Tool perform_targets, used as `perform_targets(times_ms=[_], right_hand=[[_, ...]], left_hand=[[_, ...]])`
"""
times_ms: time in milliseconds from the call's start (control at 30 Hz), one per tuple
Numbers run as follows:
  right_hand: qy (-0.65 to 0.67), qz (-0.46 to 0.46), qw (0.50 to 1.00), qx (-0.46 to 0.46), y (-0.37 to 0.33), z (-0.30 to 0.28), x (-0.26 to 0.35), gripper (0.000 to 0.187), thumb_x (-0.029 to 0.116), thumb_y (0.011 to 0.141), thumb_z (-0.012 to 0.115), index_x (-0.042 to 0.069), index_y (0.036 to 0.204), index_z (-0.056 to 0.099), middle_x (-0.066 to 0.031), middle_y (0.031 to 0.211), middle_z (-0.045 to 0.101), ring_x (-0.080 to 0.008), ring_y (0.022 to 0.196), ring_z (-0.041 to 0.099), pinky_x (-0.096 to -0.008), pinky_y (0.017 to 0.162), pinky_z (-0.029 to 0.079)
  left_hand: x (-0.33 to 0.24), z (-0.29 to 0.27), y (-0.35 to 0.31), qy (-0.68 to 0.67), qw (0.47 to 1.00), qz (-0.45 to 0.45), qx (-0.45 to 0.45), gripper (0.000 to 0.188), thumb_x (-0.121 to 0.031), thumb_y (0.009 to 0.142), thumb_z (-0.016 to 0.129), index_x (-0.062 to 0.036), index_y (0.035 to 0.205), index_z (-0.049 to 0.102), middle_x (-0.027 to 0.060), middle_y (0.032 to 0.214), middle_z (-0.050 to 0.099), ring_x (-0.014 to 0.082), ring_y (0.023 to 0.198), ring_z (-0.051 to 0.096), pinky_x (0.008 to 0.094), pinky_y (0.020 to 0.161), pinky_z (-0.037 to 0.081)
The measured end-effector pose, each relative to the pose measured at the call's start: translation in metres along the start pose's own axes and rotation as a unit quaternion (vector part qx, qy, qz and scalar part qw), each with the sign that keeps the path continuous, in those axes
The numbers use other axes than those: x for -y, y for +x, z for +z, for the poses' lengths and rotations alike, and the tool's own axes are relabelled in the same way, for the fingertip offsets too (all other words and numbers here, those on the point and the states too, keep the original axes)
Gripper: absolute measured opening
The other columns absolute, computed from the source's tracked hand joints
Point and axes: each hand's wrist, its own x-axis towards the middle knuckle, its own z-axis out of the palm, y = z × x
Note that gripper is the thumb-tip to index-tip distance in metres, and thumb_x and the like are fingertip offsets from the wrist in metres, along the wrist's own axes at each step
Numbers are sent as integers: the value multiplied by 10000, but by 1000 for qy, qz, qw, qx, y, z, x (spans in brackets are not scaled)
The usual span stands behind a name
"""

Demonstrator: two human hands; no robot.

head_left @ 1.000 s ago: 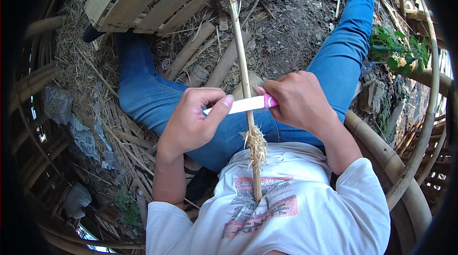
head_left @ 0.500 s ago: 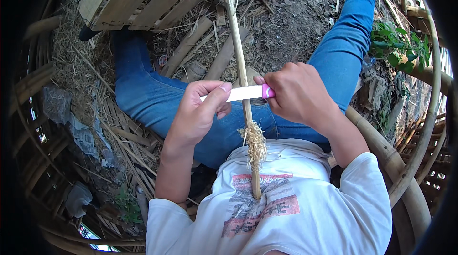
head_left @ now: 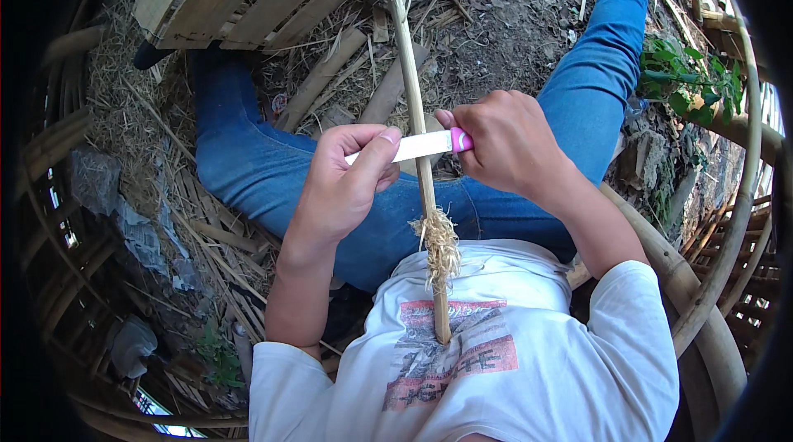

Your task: The person shaves thin fibers from a bamboo stick using a knife and then twists the fibers around the stick by hand.

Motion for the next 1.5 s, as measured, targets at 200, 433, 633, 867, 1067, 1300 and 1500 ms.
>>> perform_targets(times_ms=[200,433,633,867,1067,1300,1500], right_hand=[[15,-9,999,-50,-1,4,-1,279,181,840,650,64,591,606,-154,494,506,-369,490,541,-472,488,417],[5,7,999,-49,0,3,0,223,187,811,660,68,623,643,-156,516,543,-362,499,574,-457,492,452],[-18,-1,998,-67,16,4,-9,208,207,794,663,66,642,674,-158,530,574,-360,506,606,-439,508,493],[-37,21,997,-66,32,3,-16,272,221,834,632,64,614,665,-167,532,574,-365,530,612,-444,521,500],[-51,36,991,-119,57,6,-29,297,210,866,611,33,631,649,-195,543,544,-395,546,568,-495,551,457],[-61,39,990,-124,65,6,-33,280,214,869,602,34,666,672,-192,564,562,-390,578,579,-496,576,469],[-85,14,976,-199,75,13,-41,267,248,825,623,69,633,674,-189,587,602,-389,591,627,-478,574,512]], left_hand=[[5,-1,1,15,1000,20,-7,299,-133,987,515,-33,709,552,-65,574,370,43,522,324,239,512,294],[12,-2,3,-17,999,48,-11,275,-159,990,545,31,815,638,-63,599,439,23,533,358,220,485,278],[4,-4,20,10,998,57,-36,264,-144,976,541,-21,748,587,-63,582,396,37,536,342,235,516,284],[1,-10,36,-7,996,80,-27,248,-148,980,553,8,804,633,-51,617,473,18,541,378,224,490,292],[-6,-16,69,-21,991,106,-73,215,-145,953,587,3,807,641,-53,618,475,18,537,372,216,490,287],[-12,-22,77,30,990,122,-60,229,-161,948,596,-7,787,649,-53,620,489,14,541,382,212,488,287],[-13,-20,87,40,983,149,-100,232,-187,943,613,10,839,677,-50,624,510,9,544,403,198,482,300]])
